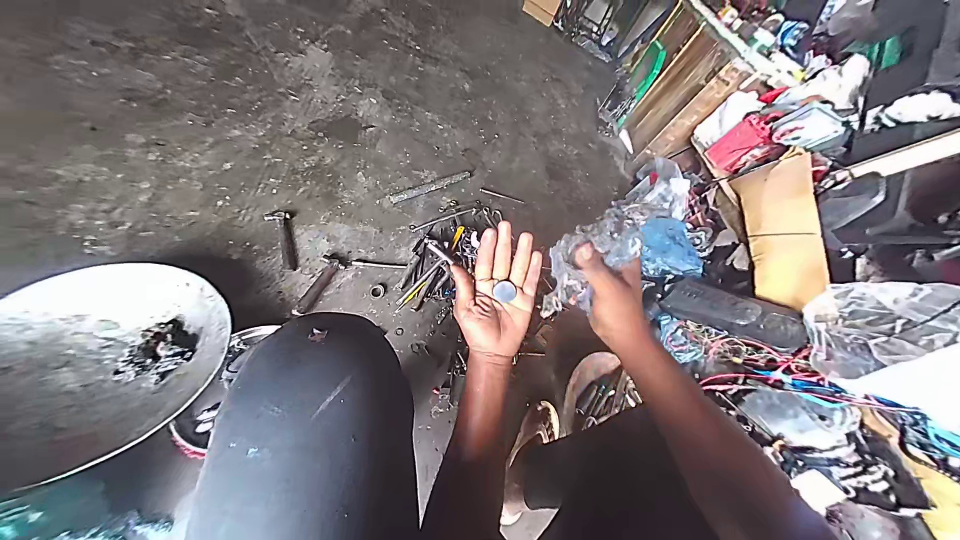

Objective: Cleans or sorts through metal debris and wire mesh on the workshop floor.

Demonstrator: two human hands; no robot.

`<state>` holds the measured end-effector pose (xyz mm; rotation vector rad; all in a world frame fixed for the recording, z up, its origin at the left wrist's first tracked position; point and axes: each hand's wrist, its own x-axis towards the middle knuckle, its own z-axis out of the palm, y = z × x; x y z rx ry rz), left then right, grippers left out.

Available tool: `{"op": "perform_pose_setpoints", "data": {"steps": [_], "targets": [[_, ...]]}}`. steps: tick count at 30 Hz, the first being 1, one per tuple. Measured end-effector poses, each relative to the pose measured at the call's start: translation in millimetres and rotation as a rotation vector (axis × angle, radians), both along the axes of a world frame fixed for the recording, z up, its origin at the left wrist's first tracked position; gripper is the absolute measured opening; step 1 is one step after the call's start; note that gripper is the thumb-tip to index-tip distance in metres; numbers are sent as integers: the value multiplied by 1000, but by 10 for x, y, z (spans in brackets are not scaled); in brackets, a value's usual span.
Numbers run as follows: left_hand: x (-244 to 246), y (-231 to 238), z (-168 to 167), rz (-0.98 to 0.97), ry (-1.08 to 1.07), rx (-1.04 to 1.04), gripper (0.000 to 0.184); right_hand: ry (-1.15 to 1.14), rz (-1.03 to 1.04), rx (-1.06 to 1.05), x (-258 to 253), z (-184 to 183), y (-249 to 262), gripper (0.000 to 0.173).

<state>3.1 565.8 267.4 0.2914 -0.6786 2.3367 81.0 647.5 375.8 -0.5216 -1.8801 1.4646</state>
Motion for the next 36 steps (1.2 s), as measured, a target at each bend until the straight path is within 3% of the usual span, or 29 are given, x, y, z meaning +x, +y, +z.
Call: {"op": "perform_pose_setpoints", "data": {"steps": [3,7,12,16,18,22,26,30,34,36], "targets": [[0,-37,-103,-9,-29,169,56,19,109,-31,77,21,-13,41],[-38,-73,-151,-73,-73,319,41,24,79,-8,100,-3,29,42],[-1,-90,7,-49,-127,88,45,-14,34,-10,112,-3,9,36],[28,-30,-45,-21,-52,43,67,-100,145,276,154,6,-86,40],[25,-25,-67,8,-19,4,72,-200,215,380,154,-4,-153,41],[20,-2,-94,110,142,-152,80,-440,313,386,87,-196,-268,52],[44,-7,-69,133,230,-239,81,-559,207,323,-9,-264,-347,59],[92,-22,-25,146,320,-418,75,-516,59,287,-8,-346,-390,53],[163,-40,54,157,216,-531,71,-538,-95,385,-59,-480,-442,50],[157,-2,1,150,183,-504,72,-586,-37,292,-64,-453,-393,50]]}}
